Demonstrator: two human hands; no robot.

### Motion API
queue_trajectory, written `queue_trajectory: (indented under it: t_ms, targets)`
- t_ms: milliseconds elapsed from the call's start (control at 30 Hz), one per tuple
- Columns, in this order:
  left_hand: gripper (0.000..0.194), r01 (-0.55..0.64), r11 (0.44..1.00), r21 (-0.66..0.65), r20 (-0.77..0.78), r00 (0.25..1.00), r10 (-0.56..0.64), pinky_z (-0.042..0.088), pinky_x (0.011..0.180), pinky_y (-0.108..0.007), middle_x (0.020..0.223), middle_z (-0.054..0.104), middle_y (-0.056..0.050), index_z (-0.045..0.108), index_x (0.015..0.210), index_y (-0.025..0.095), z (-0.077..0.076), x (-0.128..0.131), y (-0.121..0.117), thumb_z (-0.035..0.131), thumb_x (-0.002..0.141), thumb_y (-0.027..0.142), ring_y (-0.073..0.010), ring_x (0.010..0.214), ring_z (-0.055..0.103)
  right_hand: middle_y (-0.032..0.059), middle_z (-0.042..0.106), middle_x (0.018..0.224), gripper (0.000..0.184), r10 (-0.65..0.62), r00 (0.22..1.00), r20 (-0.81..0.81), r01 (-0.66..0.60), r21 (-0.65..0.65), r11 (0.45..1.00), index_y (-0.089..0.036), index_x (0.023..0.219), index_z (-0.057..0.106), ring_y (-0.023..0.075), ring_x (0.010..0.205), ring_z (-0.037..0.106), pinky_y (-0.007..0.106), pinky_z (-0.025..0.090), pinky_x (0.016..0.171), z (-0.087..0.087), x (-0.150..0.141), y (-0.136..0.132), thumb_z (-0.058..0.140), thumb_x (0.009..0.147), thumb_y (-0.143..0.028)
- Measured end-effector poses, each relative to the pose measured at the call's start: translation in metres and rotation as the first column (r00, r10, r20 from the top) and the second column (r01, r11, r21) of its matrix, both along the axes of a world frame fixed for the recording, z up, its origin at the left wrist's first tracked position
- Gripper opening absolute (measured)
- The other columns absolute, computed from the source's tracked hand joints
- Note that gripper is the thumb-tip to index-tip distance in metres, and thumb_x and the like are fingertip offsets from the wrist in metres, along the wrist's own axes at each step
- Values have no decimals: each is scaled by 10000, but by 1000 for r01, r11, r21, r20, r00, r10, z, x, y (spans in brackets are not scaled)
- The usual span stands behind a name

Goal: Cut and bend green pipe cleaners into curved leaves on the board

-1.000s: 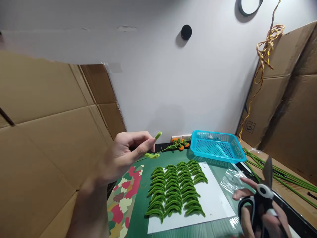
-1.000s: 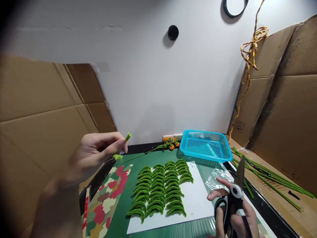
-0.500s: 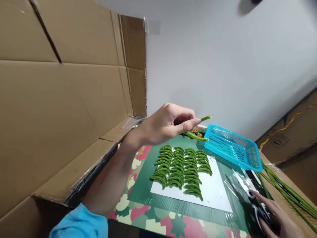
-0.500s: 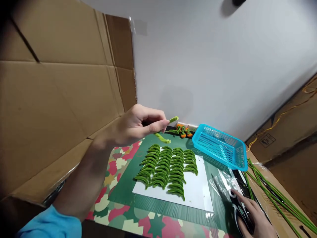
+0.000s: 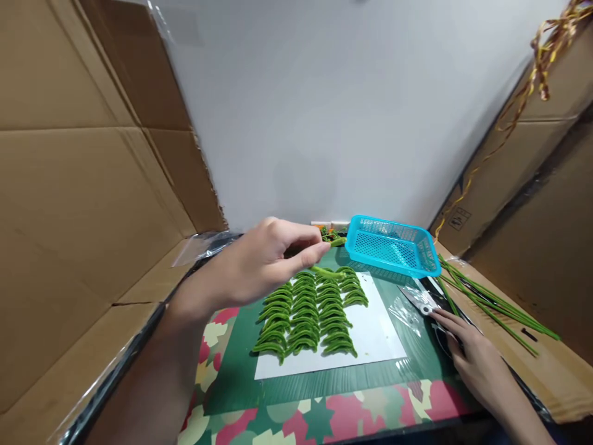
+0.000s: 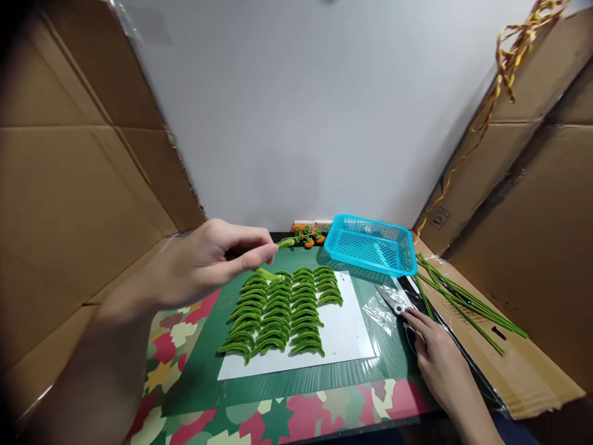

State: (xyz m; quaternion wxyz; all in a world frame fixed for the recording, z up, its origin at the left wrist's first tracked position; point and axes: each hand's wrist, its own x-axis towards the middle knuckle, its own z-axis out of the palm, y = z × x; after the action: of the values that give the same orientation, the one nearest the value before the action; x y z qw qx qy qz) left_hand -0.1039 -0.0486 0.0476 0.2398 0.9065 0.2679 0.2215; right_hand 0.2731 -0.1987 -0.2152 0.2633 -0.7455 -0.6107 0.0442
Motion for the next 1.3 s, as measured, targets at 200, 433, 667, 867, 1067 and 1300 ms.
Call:
queue_trajectory:
  t_ms: [200,433,667,867,1067,1300]
  targets:
    - [353,101,994,32,-190,977,-93,251,542,-277,650,454,41,600,784,188,-11,19,1,498,1069,368,-99,557,357,131,670,1478,531,-39,999,18,39,-30,999,-179,1403,696,371,1287,660,580,523,1087,8,-9,1,354,1054,-386]
    - [375,150,986,73,-285,951,-123,252,552,-284,640,491,39,637,819,191,-17,23,6,481,1088,401,-109,552,385,105,669,1473,499,-40,999,27,41,-41,998,-226,1394,698,338,1291,654,549,517,1093,13,-11,-1,371,1023,-294]
    - [372,173,982,69,-329,934,-142,269,566,-290,665,521,35,640,849,197,-16,27,2,464,1100,408,-116,566,419,104,636,1516,524,-51,995,91,60,-107,992,-233,1488,623,364,1298,622,565,511,1062,13,-15,-4,400,1036,-376]
    - [336,365,924,114,-376,877,-299,278,564,-312,643,543,26,610,800,202,-41,60,-23,493,1089,328,-133,548,459,136,631,1509,492,-88,993,80,94,-75,993,-263,1463,640,412,1353,555,662,432,1108,26,-24,-8,489,1024,-428]
    - [283,480,871,106,-504,781,-369,235,524,-346,662,572,-8,623,866,213,-71,78,-45,483,1089,319,-176,547,497,87,755,1273,309,414,825,-386,-387,150,910,-272,1323,705,239,1146,718,343,572,988,88,-64,-22,602,1053,-383]
    - [326,448,884,-133,-334,820,-465,299,584,-310,722,557,3,557,881,216,-89,93,-50,403,1110,391,-155,611,456,46,809,980,155,425,784,-453,-322,288,902,-239,1042,782,196,899,763,271,576,816,96,-74,-28,645,1040,-311]
